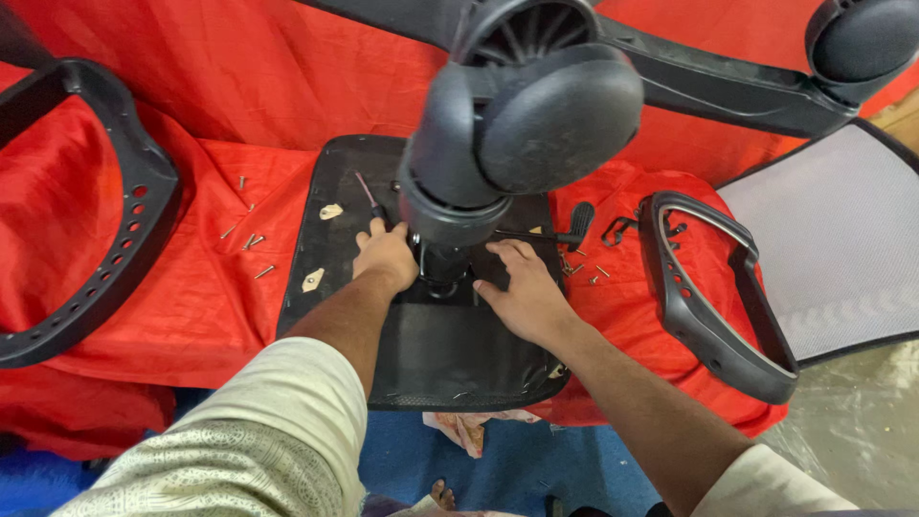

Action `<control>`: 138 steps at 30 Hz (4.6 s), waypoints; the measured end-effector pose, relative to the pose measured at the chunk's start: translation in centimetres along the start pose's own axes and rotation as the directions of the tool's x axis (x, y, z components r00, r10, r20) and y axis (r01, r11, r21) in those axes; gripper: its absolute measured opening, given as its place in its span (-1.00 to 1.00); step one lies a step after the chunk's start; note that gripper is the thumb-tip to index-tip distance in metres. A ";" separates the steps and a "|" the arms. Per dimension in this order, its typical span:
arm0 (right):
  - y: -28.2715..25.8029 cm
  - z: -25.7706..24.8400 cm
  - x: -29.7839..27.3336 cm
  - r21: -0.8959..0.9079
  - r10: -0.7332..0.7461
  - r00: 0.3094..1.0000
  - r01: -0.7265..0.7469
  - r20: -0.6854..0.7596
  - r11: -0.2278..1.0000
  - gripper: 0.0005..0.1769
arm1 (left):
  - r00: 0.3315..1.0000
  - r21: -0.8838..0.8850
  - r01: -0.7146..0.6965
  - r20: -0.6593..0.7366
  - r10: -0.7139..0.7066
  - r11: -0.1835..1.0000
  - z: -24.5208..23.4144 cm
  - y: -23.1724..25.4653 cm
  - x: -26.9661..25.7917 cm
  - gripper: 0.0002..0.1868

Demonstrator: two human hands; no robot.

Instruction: The person uses a screwdriver to tighten screws on the underside of an office chair seat, securing the seat to the gas lift and base. The person repeatedly adjusts the screwdriver and repositions hands to tighten multiple fasteners.

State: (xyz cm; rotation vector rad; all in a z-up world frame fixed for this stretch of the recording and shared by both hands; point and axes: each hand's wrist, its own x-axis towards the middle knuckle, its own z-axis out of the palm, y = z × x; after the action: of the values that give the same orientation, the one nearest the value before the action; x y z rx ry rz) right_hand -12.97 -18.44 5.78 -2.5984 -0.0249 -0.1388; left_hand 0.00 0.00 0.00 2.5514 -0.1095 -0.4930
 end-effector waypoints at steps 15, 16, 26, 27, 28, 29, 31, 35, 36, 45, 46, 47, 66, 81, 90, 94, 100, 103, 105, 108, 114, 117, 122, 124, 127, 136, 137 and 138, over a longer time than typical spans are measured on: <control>1.6 -1.3 1.0 0.029 0.085 0.996 -0.086 0.031 0.996 -0.29 | 0.973 -0.360 0.194 -0.049 -0.227 0.912 -0.9 1.5 0.6 -0.43; 1.6 -1.3 1.1 0.029 0.086 0.996 -0.087 0.033 0.996 -0.29 | 0.971 -0.379 0.195 -0.056 -0.233 0.905 -0.8 1.5 0.6 -0.45; 1.7 -1.5 0.8 0.050 0.018 1.000 -0.017 -0.018 0.999 -0.30 | 0.933 -0.619 0.136 -0.181 -0.309 0.773 0.1 1.0 0.9 -0.62; 1.5 -1.6 0.8 0.058 0.011 1.000 -0.010 -0.025 0.998 -0.30 | 0.931 -0.661 0.120 -0.185 -0.315 0.740 0.2 1.1 0.9 -0.64; 1.2 -1.7 0.7 0.089 0.065 0.998 -0.064 -0.004 0.994 -0.28 | 0.925 -0.703 0.104 -0.191 -0.327 0.704 0.3 1.0 0.7 -0.65; 1.0 -2.0 0.5 0.118 0.116 0.993 -0.118 0.018 0.986 -0.25 | 0.921 -0.747 0.088 -0.191 -0.339 0.659 0.4 1.0 0.4 -0.67; 0.6 -2.2 0.5 0.152 0.179 0.983 -0.182 0.038 0.971 -0.21 | 0.918 -0.830 0.056 -0.175 -0.356 0.555 0.7 0.9 -0.1 -0.70; -0.3 -2.2 0.7 0.398 0.256 0.961 -0.275 0.101 0.875 -0.12 | 0.946 -0.979 0.012 -0.054 -0.320 0.203 0.9 0.7 -2.0 -0.76; -0.4 -2.0 0.9 0.503 0.276 0.950 -0.311 0.144 0.806 -0.09 | 0.957 -0.994 -0.006 -0.037 -0.287 0.109 0.7 0.7 -2.5 -0.79; -1.6 -0.8 -0.5 0.413 -0.147 0.984 0.095 0.097 0.906 -0.05 | 0.974 -0.986 0.149 0.160 -0.162 -0.076 -1.3 2.8 -9.7 -0.70; -1.9 -0.7 -0.7 0.413 -0.180 0.976 0.116 0.120 0.903 -0.03 | 0.973 -0.991 0.135 0.136 -0.184 -0.017 -1.5 3.2 -10.5 -0.65; -2.1 -0.7 -0.9 0.412 -0.213 0.967 0.138 0.141 0.901 0.00 | 0.973 -0.992 0.122 0.111 -0.204 0.041 -1.6 3.7 -11.2 -0.60; -2.0 -3.8 -2.9 0.857 -0.006 0.994 0.095 -0.107 0.507 -0.71 | 0.972 -0.818 -0.211 -0.118 0.203 0.535 0.9 5.3 -17.6 -0.54; 1.1 -6.1 -4.0 0.977 0.248 0.957 0.100 -0.147 0.190 -0.82 | 0.963 -0.440 -0.256 -0.193 0.188 0.861 5.1 2.3 -16.0 -0.45; 3.6 -7.6 -4.9 0.951 0.352 0.908 0.129 -0.227 0.281 -0.90 | 0.973 0.029 -0.106 -0.204 0.110 0.994 4.7 -3.5 -15.4 -0.45; 4.3 -7.3 -5.1 0.849 0.298 0.892 0.154 -0.340 0.506 -0.90 | 0.978 0.125 -0.068 -0.190 0.091 0.990 4.8 -4.2 -15.0 -0.43; 5.4 -6.8 -5.5 0.770 0.263 0.864 0.199 -0.430 0.607 -0.86 | 0.991 0.152 -0.022 -0.125 0.042 0.988 4.6 -4.5 -14.3 -0.40; 5.3 -6.7 -5.8 0.795 0.294 0.861 0.186 -0.415 0.578 -0.79 | 0.994 0.151 0.008 -0.106 0.008 0.989 4.5 -4.1 -13.8 -0.45; 5.2 -6.7 -5.7 0.855 0.385 0.873 0.067 -0.300 0.514 -0.83 | 0.994 0.145 0.024 -0.106 -0.008 0.989 4.3 -4.0 -13.5 -0.47; 4.9 -5.9 -4.9 0.882 0.427 0.886 -0.048 -0.179 0.469 -0.77 | 0.992 0.113 0.037 -0.126 -0.022 0.993 3.8 -4.0 -12.8 -0.44; 6.9 -1.4 -3.3 0.564 0.514 0.824 -0.549 0.239 0.617 -0.65 | 0.976 0.032 -0.010 -0.217 0.016 0.999 3.5 -5.0 -10.0 -0.46; 8.2 0.9 -3.0 0.524 0.498 0.804 -0.592 0.325 0.613 -0.64 | 0.976 0.032 -0.016 -0.217 0.022 0.999 3.1 -5.1 -8.8 -0.48; 9.6 2.6 -1.8 0.428 0.453 0.798 -0.598 0.398 0.678 -0.63 | 0.988 0.077 0.013 -0.155 -0.001 0.997 2.8 -4.9 -8.2 -0.54; 9.4 3.0 -0.9 0.382 0.468 0.787 -0.609 0.402 0.696 -0.62 | 0.992 0.108 0.017 -0.128 -0.003 0.994 2.5 -4.8 -8.2 -0.52; 9.2 3.4 -0.3 0.351 0.485 0.785 -0.610 0.384 0.710 -0.61 | 0.993 0.118 -0.001 -0.116 0.015 0.993 2.4 -4.7 -7.9 -0.49; 8.4 5.3 0.7 0.309 0.525 0.788 -0.612 0.322 0.728 -0.61 | 0.987 0.062 -0.011 -0.157 0.021 0.998 2.9 -5.3 -5.9 -0.59; 8.4 5.6 1.0 0.322 0.511 0.795 -0.602 0.328 0.730 -0.60 | 0.986 0.037 -0.003 -0.167 0.009 0.999 3.0 -5.4 -5.7 -0.61; 8.3 5.8 1.1 0.335 0.496 0.802 -0.593 0.333 0.733 -0.60 | 0.986 0.029 0.014 -0.164 -0.009 0.999 3.1 -5.4 -5.8 -0.61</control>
State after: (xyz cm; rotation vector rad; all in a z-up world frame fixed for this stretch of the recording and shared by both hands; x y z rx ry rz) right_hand -10.98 -22.59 -3.36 -2.0597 0.5739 0.3437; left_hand -6.61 4.08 -3.41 2.6117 -0.0433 -0.2853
